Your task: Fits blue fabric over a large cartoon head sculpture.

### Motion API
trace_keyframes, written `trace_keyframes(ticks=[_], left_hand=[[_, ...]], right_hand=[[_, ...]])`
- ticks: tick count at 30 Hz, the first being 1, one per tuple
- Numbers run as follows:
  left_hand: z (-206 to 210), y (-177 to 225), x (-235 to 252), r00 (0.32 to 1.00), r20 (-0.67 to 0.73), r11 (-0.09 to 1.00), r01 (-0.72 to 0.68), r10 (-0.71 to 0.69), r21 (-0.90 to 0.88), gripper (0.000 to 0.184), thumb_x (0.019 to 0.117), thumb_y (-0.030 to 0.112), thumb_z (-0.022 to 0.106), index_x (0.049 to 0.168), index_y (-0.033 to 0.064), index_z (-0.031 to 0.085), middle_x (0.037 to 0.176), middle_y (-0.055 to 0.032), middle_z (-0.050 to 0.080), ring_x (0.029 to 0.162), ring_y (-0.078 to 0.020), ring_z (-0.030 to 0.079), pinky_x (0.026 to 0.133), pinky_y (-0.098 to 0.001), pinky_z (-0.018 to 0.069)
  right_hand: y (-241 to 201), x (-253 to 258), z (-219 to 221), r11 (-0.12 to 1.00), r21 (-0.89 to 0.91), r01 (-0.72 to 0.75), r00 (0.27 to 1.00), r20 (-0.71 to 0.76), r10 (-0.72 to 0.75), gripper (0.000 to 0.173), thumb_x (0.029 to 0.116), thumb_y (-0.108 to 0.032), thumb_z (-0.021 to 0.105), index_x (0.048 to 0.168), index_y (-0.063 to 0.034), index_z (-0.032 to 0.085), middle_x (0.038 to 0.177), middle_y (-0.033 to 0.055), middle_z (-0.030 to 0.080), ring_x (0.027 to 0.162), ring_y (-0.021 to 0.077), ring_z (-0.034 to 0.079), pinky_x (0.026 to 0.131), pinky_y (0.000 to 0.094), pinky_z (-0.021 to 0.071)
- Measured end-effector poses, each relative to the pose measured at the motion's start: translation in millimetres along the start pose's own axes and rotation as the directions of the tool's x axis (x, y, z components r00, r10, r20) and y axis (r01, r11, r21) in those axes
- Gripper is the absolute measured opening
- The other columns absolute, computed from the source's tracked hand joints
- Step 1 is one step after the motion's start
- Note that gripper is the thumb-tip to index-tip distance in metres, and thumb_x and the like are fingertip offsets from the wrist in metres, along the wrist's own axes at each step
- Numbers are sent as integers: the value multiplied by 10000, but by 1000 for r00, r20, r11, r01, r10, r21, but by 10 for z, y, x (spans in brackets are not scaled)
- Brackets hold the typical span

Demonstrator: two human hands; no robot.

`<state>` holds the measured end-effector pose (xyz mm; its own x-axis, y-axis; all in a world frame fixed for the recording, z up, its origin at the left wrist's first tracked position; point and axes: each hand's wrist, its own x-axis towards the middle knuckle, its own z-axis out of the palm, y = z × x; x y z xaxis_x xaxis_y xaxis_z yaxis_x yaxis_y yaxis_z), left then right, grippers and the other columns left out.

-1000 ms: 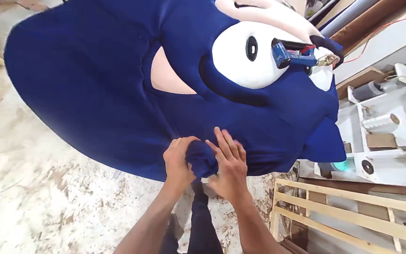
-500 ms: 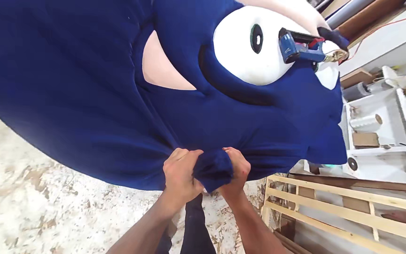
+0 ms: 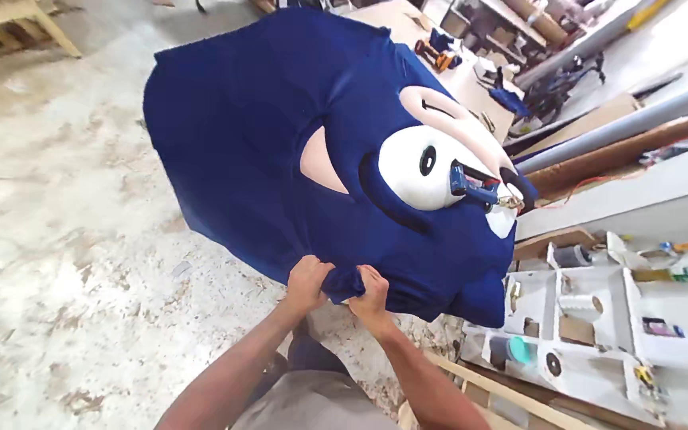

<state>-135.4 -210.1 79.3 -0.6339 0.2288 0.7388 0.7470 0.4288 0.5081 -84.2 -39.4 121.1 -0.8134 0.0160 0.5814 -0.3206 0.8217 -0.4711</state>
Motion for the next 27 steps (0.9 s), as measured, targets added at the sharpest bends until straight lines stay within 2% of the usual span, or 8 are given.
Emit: trace_keyframes(ticks=[4,9,16,17,19,21,22,27], left_hand=[[44,-76,0,997,-44,998,-57,56,-20,296,852,311,629,979,60,719,776,-113,682,760,-272,659,779,-405,553],[-55,51,-170,995,4,994,-100,100,51,256,910,250,594,1064,71,692,910,-104,732,923,-265,706,989,-431,522],[-176,747,-771,987,-42,925,159,-154,346,215,1071,165,482,1224,88,613,1263,-121,698,1297,-261,602,1141,-449,426],[-132,901,-885,920,-154,874,390,-360,288,254,1048,209,503,1246,83,599,1275,-123,692,1296,-244,598,1117,-430,445],[34,1055,-925,529,-361,600,791,-768,-118,440,984,219,525,1338,-41,509,1310,-202,632,1255,-242,599,1043,-408,502],[203,1018,-727,16,-245,187,695,-969,-695,413,1045,185,345,1390,17,498,1235,-63,664,1095,-153,657,904,-369,563],[213,974,-583,-106,-132,57,525,-986,-849,465,1093,270,217,1346,50,541,1133,-21,708,1010,-144,685,860,-373,576],[-148,764,-66,-219,184,-234,225,-958,-946,400,1097,303,437,1426,77,460,1159,-116,701,1043,-230,706,879,-426,602]], right_hand=[[39,385,-363,955,-6,297,879,392,-271,190,676,-48,674,860,0,680,790,118,712,730,260,718,590,434,565],[-32,744,-528,972,148,185,416,884,-214,599,727,47,668,1319,-15,601,863,179,728,769,374,719,691,596,551],[294,709,-243,652,601,462,40,720,-692,293,691,-149,717,967,-73,651,603,47,612,528,248,644,446,434,490],[291,695,-226,632,612,476,10,715,-699,268,712,-158,705,963,-81,655,604,45,614,531,248,646,444,431,486],[288,705,-163,609,624,491,0,698,-716,274,726,-170,689,987,-86,675,623,47,632,545,249,654,451,431,489],[315,664,-137,579,641,504,16,664,-748,272,727,-183,671,982,-87,691,628,41,639,539,238,650,438,417,473],[325,636,-135,563,649,511,18,647,-762,265,733,-186,659,978,-93,697,642,34,649,545,228,653,434,406,471],[379,607,-103,512,677,529,37,585,-811,279,765,-156,616,1014,-93,724,717,25,697,597,202,676,454,391,489]])
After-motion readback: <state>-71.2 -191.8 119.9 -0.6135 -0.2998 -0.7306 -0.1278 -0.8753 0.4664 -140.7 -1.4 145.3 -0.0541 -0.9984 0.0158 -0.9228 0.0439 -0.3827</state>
